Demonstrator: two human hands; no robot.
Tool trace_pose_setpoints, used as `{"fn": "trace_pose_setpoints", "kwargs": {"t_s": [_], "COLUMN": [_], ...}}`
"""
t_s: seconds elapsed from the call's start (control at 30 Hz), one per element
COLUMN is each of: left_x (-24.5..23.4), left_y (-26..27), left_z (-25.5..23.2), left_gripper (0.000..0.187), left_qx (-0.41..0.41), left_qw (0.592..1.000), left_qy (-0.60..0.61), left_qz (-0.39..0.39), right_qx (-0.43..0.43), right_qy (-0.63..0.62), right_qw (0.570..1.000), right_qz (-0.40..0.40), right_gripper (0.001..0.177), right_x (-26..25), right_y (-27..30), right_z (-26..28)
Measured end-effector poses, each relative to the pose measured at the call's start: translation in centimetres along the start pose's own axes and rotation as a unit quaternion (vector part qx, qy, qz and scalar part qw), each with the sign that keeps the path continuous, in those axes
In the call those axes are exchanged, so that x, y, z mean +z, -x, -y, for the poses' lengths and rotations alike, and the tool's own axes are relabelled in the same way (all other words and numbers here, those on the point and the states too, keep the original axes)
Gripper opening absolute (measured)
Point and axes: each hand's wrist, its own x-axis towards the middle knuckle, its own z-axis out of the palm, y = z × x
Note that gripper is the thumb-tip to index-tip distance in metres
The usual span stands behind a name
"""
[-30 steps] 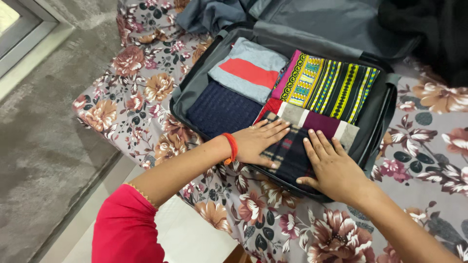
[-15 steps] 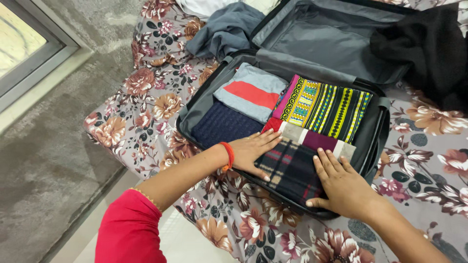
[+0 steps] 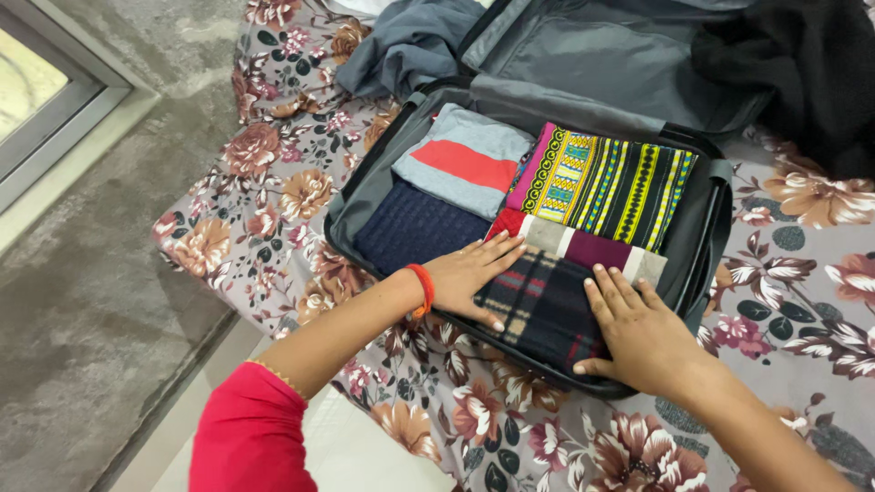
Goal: The person folds a plaid item and a grey shirt by hand and places them into an open suitcase on a bedspread.
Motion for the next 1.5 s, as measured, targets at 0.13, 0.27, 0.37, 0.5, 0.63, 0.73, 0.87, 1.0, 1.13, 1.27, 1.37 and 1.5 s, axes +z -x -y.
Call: {"fn": "trace_pose_setpoints", "kwargs": {"t_s": [0.13,0.27,0.37,0.5,0.63,0.73,0.87,1.0,1.13,1.27,1.37,1.5], "left_x": [-0.2,-0.5,-0.8,-1.2,-1.8,-2.5,-3.9,-5.4,-6.5,-7.2,-7.9,-9.6], "left_y": [0.6,0.8,0.9,1.3,1.2,0.9,0.3,-0.3,-1.2,-2.3,-3.1,-4.8], "left_z": [-0.3,-0.7,-0.7,-1.2,-2.6,-4.2,-6.5,-8.5,-10.3,-11.6,-12.4,-13.4], "left_gripper": [0.122,0.119,0.114,0.102,0.093,0.091,0.092,0.093,0.091,0.089,0.088,0.088], "left_qx": [-0.009,-0.045,-0.039,-0.081,-0.067,-0.047,-0.056,-0.040,-0.042,-0.049,-0.064,-0.061], "left_qw": [0.999,0.996,0.992,0.987,0.982,0.979,0.973,0.961,0.954,0.944,0.939,0.927], "left_qy": [-0.005,-0.062,-0.098,-0.079,-0.053,-0.060,-0.091,-0.083,-0.088,-0.101,-0.077,-0.079], "left_qz": [-0.032,-0.040,-0.069,-0.110,-0.167,-0.189,-0.205,-0.260,-0.283,-0.311,-0.328,-0.361], "right_qx": [0.016,0.050,0.060,0.040,0.044,0.042,0.046,0.041,0.048,0.041,0.044,0.068], "right_qy": [0.014,0.017,0.005,-0.101,-0.129,-0.145,-0.170,-0.188,-0.200,-0.200,-0.208,-0.178], "right_qw": [1.000,0.998,0.995,0.974,0.963,0.949,0.930,0.913,0.905,0.892,0.884,0.888], "right_qz": [0.011,-0.023,-0.074,-0.198,-0.231,-0.278,-0.323,-0.361,-0.372,-0.404,-0.416,-0.419], "right_gripper": [0.117,0.105,0.098,0.087,0.083,0.080,0.076,0.073,0.071,0.070,0.069,0.069], "right_x": [0.5,1.4,2.3,3.5,3.3,2.1,0.2,-1.5,-2.5,-3.3,-4.0,-4.9], "right_y": [0.3,1.2,2.0,3.3,4.9,6.1,7.7,9.0,9.6,10.2,10.8,11.4], "right_z": [0.1,-0.2,-0.7,-0.9,-0.4,-0.4,-0.7,-1.6,-2.6,-3.7,-4.6,-6.2]}}
